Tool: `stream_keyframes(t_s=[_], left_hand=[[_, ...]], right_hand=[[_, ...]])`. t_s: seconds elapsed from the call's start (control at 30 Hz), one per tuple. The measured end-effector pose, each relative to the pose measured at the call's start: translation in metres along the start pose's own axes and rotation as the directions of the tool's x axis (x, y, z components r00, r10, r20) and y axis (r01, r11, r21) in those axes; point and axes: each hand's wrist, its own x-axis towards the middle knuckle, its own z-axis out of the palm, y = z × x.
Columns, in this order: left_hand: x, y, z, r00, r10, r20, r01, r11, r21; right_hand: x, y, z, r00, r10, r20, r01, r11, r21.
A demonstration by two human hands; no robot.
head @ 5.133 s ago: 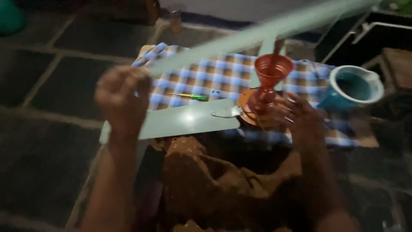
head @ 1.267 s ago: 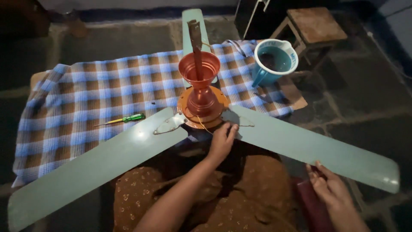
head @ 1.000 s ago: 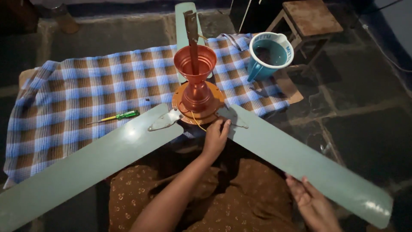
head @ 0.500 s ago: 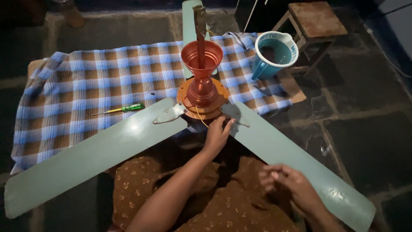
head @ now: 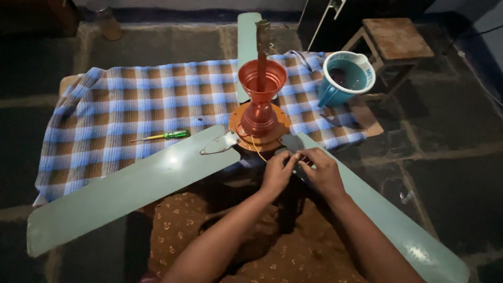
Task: The person attaches three fan blades to a ceiling fan motor housing using a screwdriver. They secure each blade with screws and then handle the pull chain.
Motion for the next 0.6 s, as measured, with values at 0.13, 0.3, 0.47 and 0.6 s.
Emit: stream_keyframes(t_s=[0.13, 0.3, 0.47, 0.6], left_hand=[[-0.001, 0.01, -0.006, 0.999, 0.044, 0.002, -0.044, 0.998, -0.046], [-0.012, 0.008, -0.006, 0.93, 0.29, -0.226, -0.225, 0.935, 0.273], [-0.02, -0.035, -0.004, 0.972, -0.23, -0.051, 0.231, 0.973, 0.014], [-0.001, -0.066, -0.008, 0.785, -0.608, 0.122, 0.612, 0.727, -0.312]], right_hand=[[-0.001, 0.018, 0.007, 0.998, -0.019, -0.052, 0.018, 1.0, -0.024], [0.0, 0.054, -0.003, 0.989, 0.135, -0.065, -0.134, 0.991, 0.02], [-0.01, 0.1, -0.038, 0.901, 0.431, -0.058, -0.428, 0.856, -0.289], [-0.025, 0.117, -0.042, 0.801, 0.598, 0.014, -0.544, 0.738, -0.398]])
